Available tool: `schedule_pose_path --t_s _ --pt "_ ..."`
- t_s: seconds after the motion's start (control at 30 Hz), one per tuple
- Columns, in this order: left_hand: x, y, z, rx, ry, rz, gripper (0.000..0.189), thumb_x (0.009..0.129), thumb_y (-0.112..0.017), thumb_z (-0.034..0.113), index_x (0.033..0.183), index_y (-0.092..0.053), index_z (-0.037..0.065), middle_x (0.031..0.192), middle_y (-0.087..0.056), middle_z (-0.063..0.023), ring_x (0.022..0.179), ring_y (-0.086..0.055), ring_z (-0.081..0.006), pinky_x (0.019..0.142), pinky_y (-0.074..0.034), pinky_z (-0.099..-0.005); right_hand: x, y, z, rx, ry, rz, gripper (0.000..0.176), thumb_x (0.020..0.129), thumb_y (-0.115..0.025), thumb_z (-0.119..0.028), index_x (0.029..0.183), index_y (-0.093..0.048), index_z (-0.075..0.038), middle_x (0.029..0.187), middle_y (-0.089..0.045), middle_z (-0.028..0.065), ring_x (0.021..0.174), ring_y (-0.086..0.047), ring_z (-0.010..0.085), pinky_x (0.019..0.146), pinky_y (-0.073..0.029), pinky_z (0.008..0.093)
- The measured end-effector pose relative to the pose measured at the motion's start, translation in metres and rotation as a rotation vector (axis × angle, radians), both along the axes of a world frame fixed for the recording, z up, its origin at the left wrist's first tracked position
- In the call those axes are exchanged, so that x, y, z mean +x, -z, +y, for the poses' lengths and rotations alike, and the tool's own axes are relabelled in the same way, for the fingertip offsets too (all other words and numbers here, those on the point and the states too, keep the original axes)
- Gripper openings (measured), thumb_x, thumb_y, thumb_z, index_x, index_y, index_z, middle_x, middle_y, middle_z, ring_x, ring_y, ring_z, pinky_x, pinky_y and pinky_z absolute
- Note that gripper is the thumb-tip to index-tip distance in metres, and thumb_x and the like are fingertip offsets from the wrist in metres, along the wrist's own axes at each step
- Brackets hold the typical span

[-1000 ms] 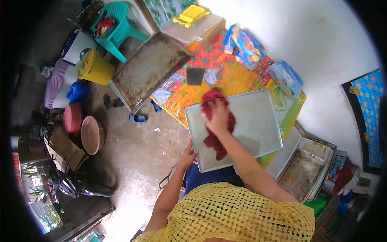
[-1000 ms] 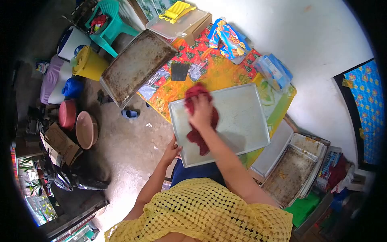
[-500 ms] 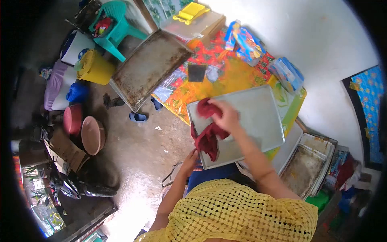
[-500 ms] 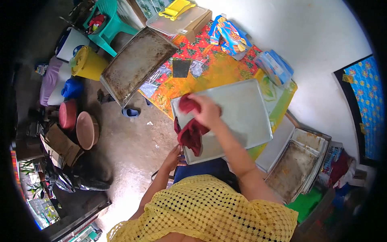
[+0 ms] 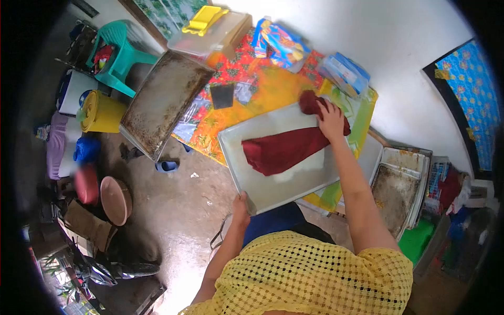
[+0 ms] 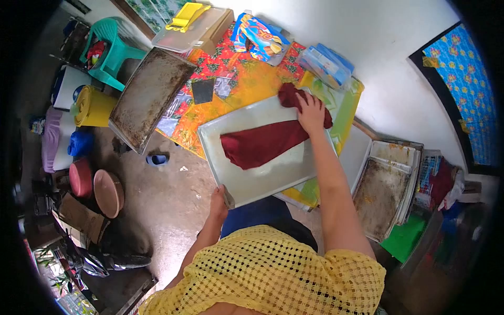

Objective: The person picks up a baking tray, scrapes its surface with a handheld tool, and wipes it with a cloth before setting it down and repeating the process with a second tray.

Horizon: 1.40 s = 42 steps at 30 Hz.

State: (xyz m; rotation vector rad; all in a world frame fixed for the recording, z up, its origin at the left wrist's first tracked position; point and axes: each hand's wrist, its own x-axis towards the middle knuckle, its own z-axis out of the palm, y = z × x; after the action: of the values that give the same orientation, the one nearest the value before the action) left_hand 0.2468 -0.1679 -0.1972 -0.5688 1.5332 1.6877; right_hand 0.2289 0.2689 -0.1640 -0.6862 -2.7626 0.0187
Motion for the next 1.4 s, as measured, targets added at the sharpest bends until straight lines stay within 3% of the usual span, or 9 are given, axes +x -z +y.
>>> schedule_pose_path --t_s 0.23,0.5,0.7,0.93,1.1,1.2,1.23,1.3,1.4 --pt "-0.030 0.006 0.010 -0.019 -0.004 0.029 0.039 0.098 -0.043 0.030 0.118 -0.052 -0.003 0.106 -0.060 -0.0096 0.092 -0.057 -0.0182 0.084 -0.045 -0.0327 0.115 -0.003 -0.105 -0.174 0.210 0.102 0.065 0.076 -0.064 -0.047 0.127 -0.051 -0.008 0.131 -0.044 0.0193 0.123 -0.037 0.0412 0.104 -0.024 0.0564" --pt "-0.060 -0.031 0.004 0.618 -0.045 -0.192 0.079 0.090 -0.023 0.068 0.135 -0.042 0.006 0.132 -0.050 -0.0109 0.122 -0.046 -0.0276 0.105 -0.034 -0.0431 0.053 0.001 -0.292 -0.452 -0.697 -0.055 0.059 0.070 -0.071 -0.037 0.122 -0.055 -0.014 0.128 -0.048 0.0124 0.112 -0.048 0.0333 0.099 -0.034 0.0548" --pt "-0.064 -0.009 -0.034 0.640 -0.279 0.067 0.064 0.089 -0.039 0.058 0.133 -0.044 0.011 0.131 -0.051 -0.0102 0.118 -0.050 -0.0286 0.102 -0.039 -0.0455 -0.009 -0.050 -0.315 -1.371 -0.656 0.225 0.047 0.074 -0.066 -0.020 0.120 -0.055 -0.012 0.116 -0.055 0.0131 0.105 -0.054 0.0334 0.093 -0.043 0.0400" --pt "-0.054 -0.012 -0.058 -0.127 0.193 0.327 0.050 0.089 -0.051 0.046 0.123 -0.053 0.011 0.095 -0.064 -0.0042 0.102 -0.056 -0.0182 0.079 -0.042 -0.0344 0.042 -0.134 -0.186 -1.223 -0.428 0.342 0.054 0.073 -0.066 -0.003 0.123 -0.048 -0.005 0.123 -0.054 0.0128 0.114 -0.054 0.0260 0.099 -0.043 0.0371" --pt "-0.053 -0.060 -0.019 -0.059 0.314 0.166 0.077 0.090 -0.041 0.063 0.143 -0.030 0.008 0.127 -0.051 -0.0099 0.111 -0.051 -0.0239 0.083 -0.043 -0.0399 0.078 -0.107 -0.057 -1.280 -0.025 0.493 0.056 0.076 -0.068 -0.007 0.127 -0.045 -0.004 0.122 -0.053 0.0167 0.110 -0.056 0.0271 0.095 -0.045 0.0384" --pt "-0.051 -0.072 -0.008 0.001 0.436 0.074 0.088 0.088 -0.034 0.069 0.149 -0.010 0.009 0.151 -0.026 -0.0123 0.125 -0.042 -0.0293 0.089 -0.043 -0.0443 0.063 -0.029 0.009 -0.762 0.134 0.411 0.065 0.075 -0.073 -0.029 0.129 -0.045 -0.005 0.122 -0.054 0.0187 0.110 -0.055 0.0329 0.096 -0.042 0.0444" --pt "-0.051 -0.074 -0.006 0.002 0.431 0.054 0.090 0.087 -0.032 0.071 0.149 -0.008 0.010 0.151 -0.024 -0.0125 0.127 -0.040 -0.0302 0.090 -0.043 -0.0453 0.052 0.004 0.001 -0.380 0.287 0.257 0.079 0.070 -0.073 -0.051 0.129 -0.047 -0.006 0.125 -0.052 0.0206 0.117 -0.049 0.0366 0.099 -0.035 0.0482" --pt "-0.051 -0.076 -0.003 0.004 0.426 0.019 0.095 0.085 -0.030 0.075 0.149 -0.005 0.011 0.152 -0.021 -0.0127 0.131 -0.035 -0.0320 0.093 -0.041 -0.0474 0.014 -0.007 -0.052 -0.078 0.369 0.255 0.083 0.063 -0.075 -0.052 0.128 -0.049 -0.007 0.127 -0.049 0.0202 0.118 -0.045 0.0376 0.098 -0.034 0.0506" --pt "-0.048 -0.059 -0.012 0.101 0.321 -0.013 0.099 0.080 -0.025 0.081 0.150 0.000 0.014 0.154 -0.018 -0.0124 0.134 -0.031 -0.0346 0.095 -0.037 -0.0539 -0.040 -0.031 -0.144 -0.382 0.010 0.136 0.077 0.055 -0.078 -0.039 0.120 -0.051 -0.008 0.120 -0.049 0.0198 0.107 -0.048 0.0375 0.088 -0.039 0.0513"
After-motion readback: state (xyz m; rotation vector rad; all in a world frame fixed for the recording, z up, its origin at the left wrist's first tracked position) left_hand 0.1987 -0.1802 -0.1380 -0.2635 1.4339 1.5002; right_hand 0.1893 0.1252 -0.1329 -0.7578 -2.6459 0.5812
